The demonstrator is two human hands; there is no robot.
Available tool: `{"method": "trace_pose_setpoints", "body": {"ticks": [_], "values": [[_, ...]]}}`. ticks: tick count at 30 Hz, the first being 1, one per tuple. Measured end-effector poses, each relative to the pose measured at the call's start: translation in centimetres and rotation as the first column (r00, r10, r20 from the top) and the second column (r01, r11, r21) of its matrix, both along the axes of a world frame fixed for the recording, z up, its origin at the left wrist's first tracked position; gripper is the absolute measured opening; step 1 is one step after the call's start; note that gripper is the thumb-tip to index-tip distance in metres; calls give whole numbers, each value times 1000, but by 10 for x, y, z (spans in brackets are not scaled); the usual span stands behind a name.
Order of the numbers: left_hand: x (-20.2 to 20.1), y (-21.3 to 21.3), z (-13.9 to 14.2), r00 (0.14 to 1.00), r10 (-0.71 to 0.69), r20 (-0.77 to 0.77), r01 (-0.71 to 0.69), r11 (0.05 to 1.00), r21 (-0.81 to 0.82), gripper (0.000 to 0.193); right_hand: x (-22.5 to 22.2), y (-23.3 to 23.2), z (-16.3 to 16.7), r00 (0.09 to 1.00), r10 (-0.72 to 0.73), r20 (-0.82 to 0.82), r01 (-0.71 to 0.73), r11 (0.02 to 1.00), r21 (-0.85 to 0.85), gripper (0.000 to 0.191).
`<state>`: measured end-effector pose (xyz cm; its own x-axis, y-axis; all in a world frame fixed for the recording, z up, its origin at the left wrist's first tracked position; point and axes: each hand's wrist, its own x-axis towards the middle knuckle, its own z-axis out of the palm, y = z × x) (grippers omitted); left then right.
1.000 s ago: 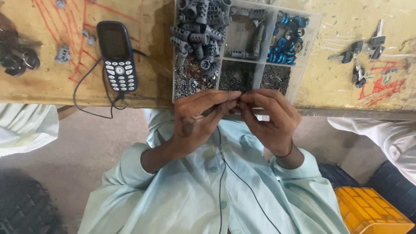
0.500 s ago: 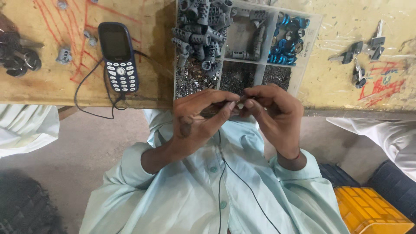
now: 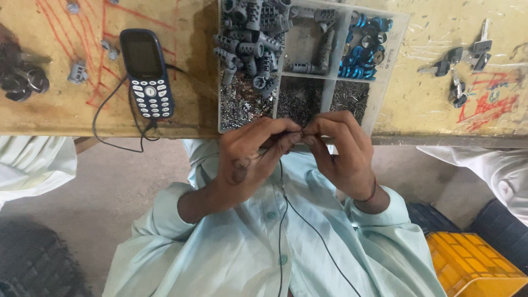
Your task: The person sits at a workbench and assembles small metal components by hand, picking parts from a compartmented plastic tray, fitting pieces together between the fingers, and placing finished assemblies back into the tray compartments. The person repeats this fitting cycle with different small parts throughout the episode.
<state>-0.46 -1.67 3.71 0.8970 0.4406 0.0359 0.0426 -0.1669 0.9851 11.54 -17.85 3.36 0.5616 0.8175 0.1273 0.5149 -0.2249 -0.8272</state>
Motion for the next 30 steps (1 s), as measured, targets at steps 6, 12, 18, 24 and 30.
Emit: {"method": "trace_pose_setpoints", "body": {"ticks": [6, 12, 18, 24, 30], "values": [[1, 4, -8, 960, -212, -184, 105, 879, -465, 12, 24, 5, 23, 664, -150, -732, 78, 988, -133, 16], [8, 4, -21, 975, -164, -148, 77, 881, -467, 11, 46, -14, 20, 934, 127, 335, 99, 807, -582, 13], [7, 5, -21, 967, -215, -136, 148, 910, -388, 10, 47, -20, 11, 962, -12, 274, 157, 844, -513, 6], [7, 6, -17, 979, -202, -20, 191, 950, -246, 9, 48, -24, 7, 975, -178, 134, 214, 912, -350, 14], [8, 4, -13, 977, -215, -16, 208, 959, -193, 11, 53, -43, -8, 956, -284, -74, 261, 938, -228, 17]]}}
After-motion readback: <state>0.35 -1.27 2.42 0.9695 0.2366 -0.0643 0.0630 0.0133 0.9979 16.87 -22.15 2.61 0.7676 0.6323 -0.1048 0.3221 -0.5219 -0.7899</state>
